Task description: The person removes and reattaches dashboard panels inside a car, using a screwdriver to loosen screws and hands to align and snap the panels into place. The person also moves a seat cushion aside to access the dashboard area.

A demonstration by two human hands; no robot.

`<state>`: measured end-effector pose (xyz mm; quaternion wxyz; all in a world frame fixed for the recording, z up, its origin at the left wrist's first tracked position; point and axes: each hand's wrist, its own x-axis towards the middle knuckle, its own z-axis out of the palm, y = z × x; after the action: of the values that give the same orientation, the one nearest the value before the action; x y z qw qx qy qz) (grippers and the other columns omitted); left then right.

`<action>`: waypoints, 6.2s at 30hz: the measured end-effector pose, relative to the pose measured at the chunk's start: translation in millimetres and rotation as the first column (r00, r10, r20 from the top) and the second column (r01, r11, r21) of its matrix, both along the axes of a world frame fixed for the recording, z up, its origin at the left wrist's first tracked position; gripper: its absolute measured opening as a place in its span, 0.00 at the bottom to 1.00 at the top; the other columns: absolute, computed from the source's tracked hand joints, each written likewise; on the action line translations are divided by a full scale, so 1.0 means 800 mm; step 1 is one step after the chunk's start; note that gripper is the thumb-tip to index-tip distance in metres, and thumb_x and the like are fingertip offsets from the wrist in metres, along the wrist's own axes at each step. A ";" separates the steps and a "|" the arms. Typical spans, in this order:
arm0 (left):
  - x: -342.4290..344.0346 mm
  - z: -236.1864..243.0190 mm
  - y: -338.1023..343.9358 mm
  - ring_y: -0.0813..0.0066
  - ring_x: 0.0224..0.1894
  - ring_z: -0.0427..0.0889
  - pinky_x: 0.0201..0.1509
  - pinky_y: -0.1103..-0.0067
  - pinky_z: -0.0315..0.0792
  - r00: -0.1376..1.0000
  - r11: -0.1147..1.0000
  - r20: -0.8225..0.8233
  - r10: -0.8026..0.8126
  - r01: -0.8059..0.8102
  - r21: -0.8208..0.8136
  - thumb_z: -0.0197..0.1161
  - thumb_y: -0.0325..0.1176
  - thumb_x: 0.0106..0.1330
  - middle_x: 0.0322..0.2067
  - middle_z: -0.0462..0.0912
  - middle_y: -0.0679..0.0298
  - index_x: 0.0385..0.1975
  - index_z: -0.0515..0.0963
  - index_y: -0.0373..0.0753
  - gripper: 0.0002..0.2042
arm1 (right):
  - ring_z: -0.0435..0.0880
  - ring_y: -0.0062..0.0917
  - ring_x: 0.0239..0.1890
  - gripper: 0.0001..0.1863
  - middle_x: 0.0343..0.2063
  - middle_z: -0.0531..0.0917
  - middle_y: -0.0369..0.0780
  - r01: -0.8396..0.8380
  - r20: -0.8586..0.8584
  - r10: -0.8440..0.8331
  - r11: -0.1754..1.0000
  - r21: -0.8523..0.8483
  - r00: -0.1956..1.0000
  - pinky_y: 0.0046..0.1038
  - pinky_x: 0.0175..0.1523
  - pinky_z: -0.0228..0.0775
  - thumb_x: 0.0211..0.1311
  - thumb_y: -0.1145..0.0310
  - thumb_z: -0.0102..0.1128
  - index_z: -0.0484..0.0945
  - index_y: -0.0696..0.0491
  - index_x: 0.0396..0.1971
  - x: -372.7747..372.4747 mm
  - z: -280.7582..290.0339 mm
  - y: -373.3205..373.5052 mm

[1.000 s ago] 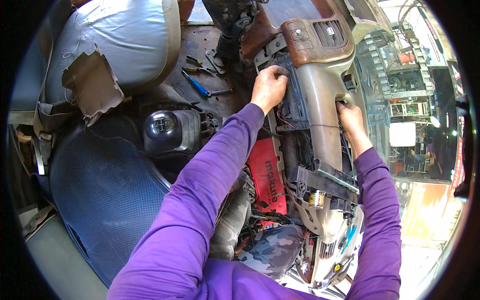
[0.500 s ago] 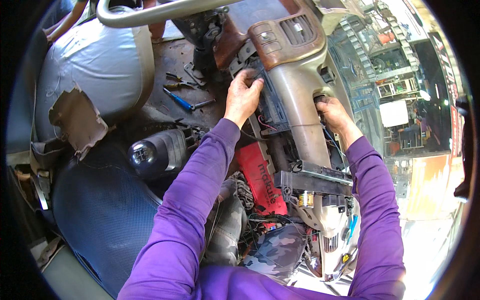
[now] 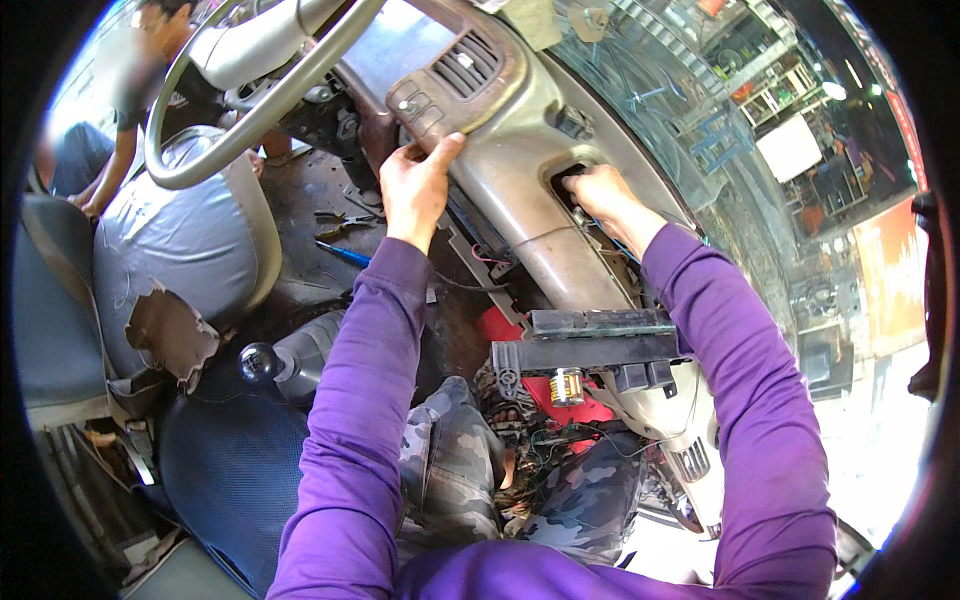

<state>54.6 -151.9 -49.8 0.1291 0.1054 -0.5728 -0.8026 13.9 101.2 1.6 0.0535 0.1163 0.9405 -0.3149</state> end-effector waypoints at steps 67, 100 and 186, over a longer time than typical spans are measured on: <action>-0.062 0.125 0.183 0.70 0.41 0.85 0.49 0.78 0.76 0.836 -0.096 0.114 -0.537 0.074 -0.993 0.63 0.31 0.72 0.39 0.88 0.56 0.54 0.80 0.30 0.15 | 0.87 0.35 0.39 0.14 0.40 0.88 0.46 -0.583 -0.308 0.802 0.587 0.562 0.511 0.36 0.44 0.79 0.63 0.70 0.59 0.86 0.59 0.44 0.002 0.092 0.185; -0.044 0.146 0.216 0.81 0.36 0.80 0.43 0.82 0.74 0.909 0.118 0.026 -0.417 0.083 -0.990 0.67 0.30 0.68 0.37 0.88 0.61 0.46 0.85 0.29 0.12 | 0.86 0.33 0.36 0.15 0.37 0.88 0.45 -0.576 -0.393 0.734 0.678 0.456 0.554 0.35 0.41 0.78 0.63 0.69 0.59 0.84 0.58 0.47 -0.015 0.106 0.201; -0.042 0.050 0.052 0.60 0.51 0.80 0.61 0.69 0.71 0.923 0.030 -0.275 -0.270 -0.278 -0.960 0.54 0.27 0.64 0.47 0.84 0.50 0.48 0.83 0.30 0.16 | 0.83 0.28 0.29 0.19 0.31 0.86 0.42 -0.596 -0.359 0.780 0.624 0.506 0.512 0.32 0.33 0.75 0.63 0.68 0.60 0.80 0.57 0.54 -0.008 0.124 0.145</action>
<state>21.1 -110.5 -9.8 0.2774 -0.1735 -0.9286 -0.1752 7.5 217.4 100.9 -0.1153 -0.3607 0.9165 -0.1290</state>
